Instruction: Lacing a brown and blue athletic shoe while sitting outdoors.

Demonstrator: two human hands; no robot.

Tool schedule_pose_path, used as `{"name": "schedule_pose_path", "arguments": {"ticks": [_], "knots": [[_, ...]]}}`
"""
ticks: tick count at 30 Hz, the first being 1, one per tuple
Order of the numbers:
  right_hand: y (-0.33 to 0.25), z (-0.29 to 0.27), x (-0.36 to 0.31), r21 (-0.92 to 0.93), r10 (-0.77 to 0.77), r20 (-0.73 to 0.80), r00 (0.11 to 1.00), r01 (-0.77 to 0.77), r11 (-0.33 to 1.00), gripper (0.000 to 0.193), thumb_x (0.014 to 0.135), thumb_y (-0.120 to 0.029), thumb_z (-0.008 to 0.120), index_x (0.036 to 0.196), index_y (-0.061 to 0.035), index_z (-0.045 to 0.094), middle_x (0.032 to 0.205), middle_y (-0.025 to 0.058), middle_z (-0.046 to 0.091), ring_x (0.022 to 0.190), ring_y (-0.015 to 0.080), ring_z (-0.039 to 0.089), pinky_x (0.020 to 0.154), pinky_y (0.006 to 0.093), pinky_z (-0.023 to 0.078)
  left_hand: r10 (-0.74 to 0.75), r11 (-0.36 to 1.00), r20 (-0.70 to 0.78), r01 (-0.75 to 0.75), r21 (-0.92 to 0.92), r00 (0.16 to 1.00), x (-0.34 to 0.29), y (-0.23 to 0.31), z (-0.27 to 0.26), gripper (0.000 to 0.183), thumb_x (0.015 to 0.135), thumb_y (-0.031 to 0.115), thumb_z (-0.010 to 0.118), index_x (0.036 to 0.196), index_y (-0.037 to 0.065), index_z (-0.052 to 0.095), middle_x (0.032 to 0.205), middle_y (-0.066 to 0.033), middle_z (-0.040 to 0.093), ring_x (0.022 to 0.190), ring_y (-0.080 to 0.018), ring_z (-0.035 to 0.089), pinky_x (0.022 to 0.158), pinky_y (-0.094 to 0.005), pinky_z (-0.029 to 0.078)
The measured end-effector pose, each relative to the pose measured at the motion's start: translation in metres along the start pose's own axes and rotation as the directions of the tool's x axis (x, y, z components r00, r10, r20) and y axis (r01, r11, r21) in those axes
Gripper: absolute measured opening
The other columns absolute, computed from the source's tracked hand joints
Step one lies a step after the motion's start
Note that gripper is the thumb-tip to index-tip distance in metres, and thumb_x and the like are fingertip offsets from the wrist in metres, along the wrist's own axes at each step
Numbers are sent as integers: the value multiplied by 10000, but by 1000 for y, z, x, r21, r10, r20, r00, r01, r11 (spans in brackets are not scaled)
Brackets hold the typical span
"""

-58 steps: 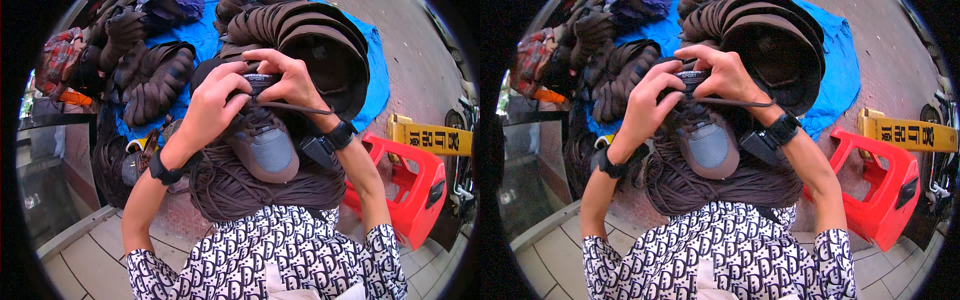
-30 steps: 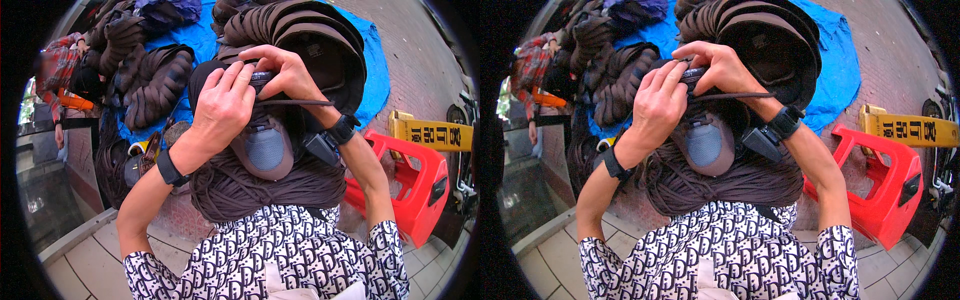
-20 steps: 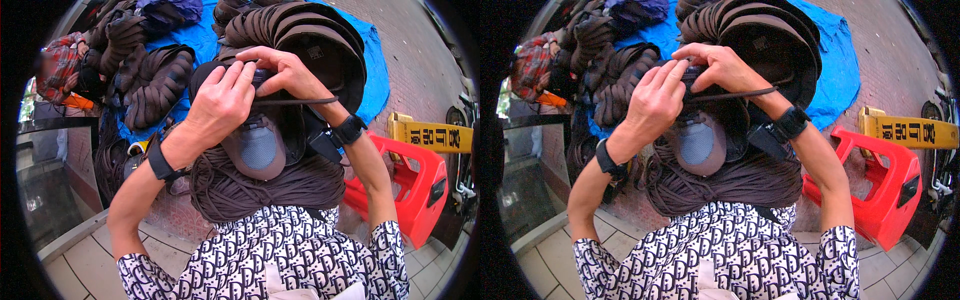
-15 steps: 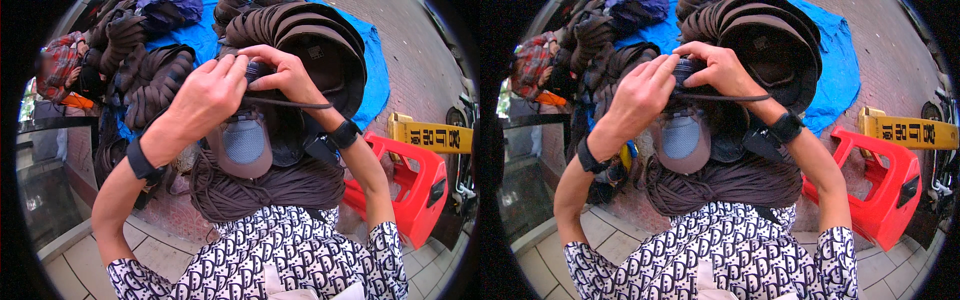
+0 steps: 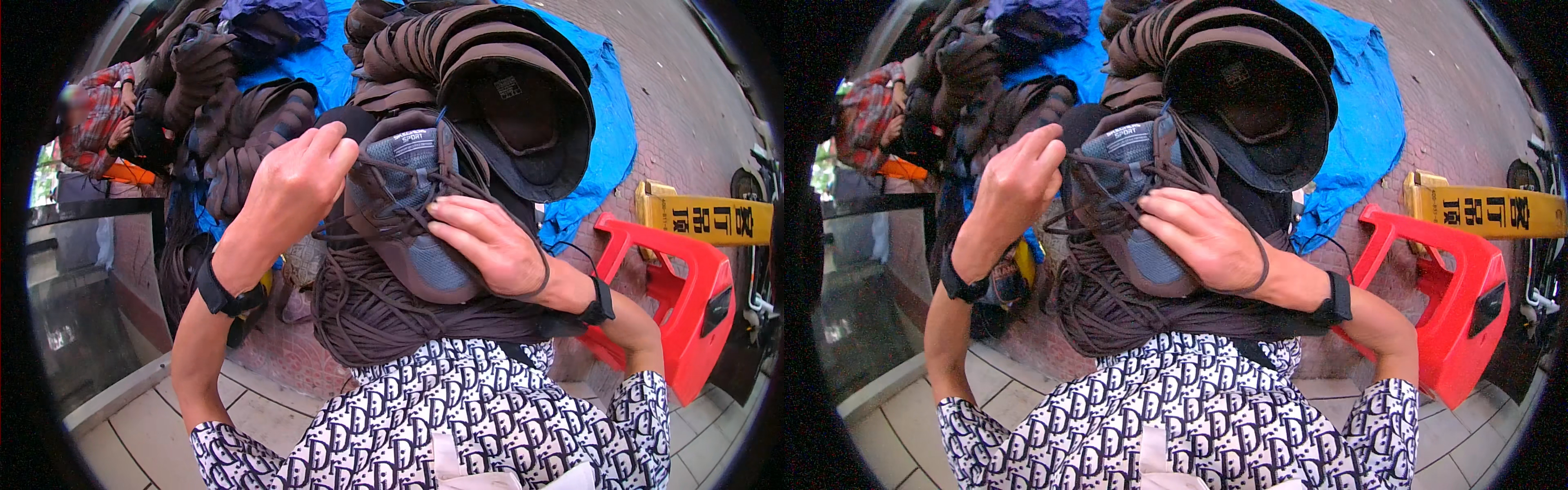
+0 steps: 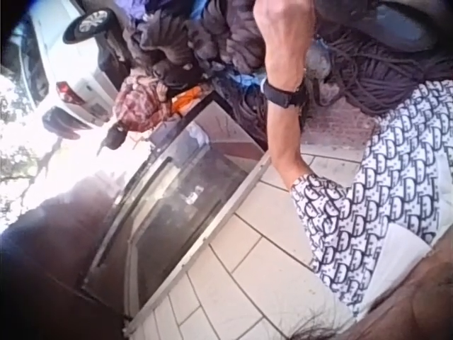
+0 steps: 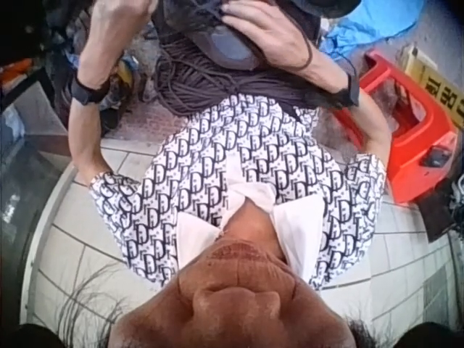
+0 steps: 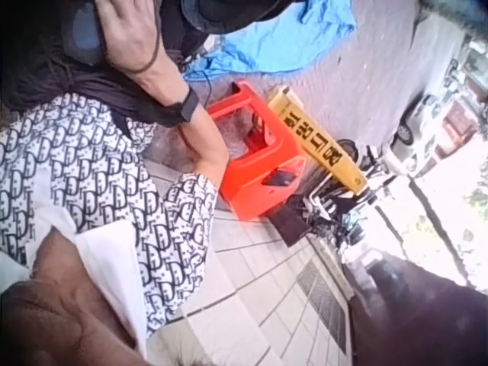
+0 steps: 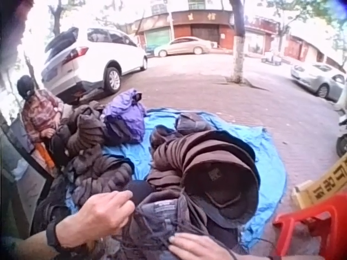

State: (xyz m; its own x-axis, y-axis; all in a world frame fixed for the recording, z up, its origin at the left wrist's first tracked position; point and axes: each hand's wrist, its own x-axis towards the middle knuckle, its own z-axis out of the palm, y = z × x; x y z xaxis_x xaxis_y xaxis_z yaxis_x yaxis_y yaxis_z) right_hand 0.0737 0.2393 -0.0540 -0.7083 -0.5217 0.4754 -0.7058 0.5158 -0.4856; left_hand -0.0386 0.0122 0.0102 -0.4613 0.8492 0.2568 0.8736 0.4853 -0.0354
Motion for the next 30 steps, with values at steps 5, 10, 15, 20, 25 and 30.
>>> {"name": "schedule_pose_path", "arguments": {"ticks": [5,10,15,20,25,30], "knots": [[9,-13,-33,229,251,45,967,-254,940,437,546,58,608,974,-23,570,1058,121,543,1044,259,499,853,351,418,-59,998,-61,57,-34,996,-14,3,-2,204,627,-30,560,807,8,472,855,-112,513,738,-256,562,631,-325,473],[35,-44,-13,326,365,-160,917,-300,897,60,588,31,585,635,-7,587,685,75,596,653,184,592,596,261,469,-219,949,-83,192,-250,972,-32,1,0,156,664,-55,529,791,4,459,758,-128,493,634,-302,534,557,-354,443],[34,-35,32,394,445,-64,893,-387,834,82,621,-9,627,703,0,625,700,53,602,651,128,575,592,241,450,-331,876,0,307,-372,944,-36,-2,-2,148,692,-64,545,814,11,506,728,-101,519,617,-211,563,544,-265,433],[25,-37,36,270,462,-205,863,-404,874,304,591,-91,692,879,-22,627,799,57,603,702,139,575,601,248,445,-511,634,88,444,-633,855,-24,14,-3,158,723,-15,578,874,18,548,745,-92,551,643,-142,575,584,-235,445],[52,-16,45,178,512,-69,856,-494,851,287,607,-124,680,878,-41,633,783,81,615,684,178,589,602,266,457,-280,906,-97,230,-354,955,-16,9,3,160,751,18,594,910,15,579,809,-131,598,703,-245,611,620,-283,470],[36,-51,62,464,619,98,779,-586,664,82,681,-67,633,751,-28,650,563,9,560,507,58,520,455,190,403,-254,906,-90,205,-369,963,-13,11,2,125,764,21,576,888,21,591,797,-144,602,699,-284,602,612,-317,469]]}}
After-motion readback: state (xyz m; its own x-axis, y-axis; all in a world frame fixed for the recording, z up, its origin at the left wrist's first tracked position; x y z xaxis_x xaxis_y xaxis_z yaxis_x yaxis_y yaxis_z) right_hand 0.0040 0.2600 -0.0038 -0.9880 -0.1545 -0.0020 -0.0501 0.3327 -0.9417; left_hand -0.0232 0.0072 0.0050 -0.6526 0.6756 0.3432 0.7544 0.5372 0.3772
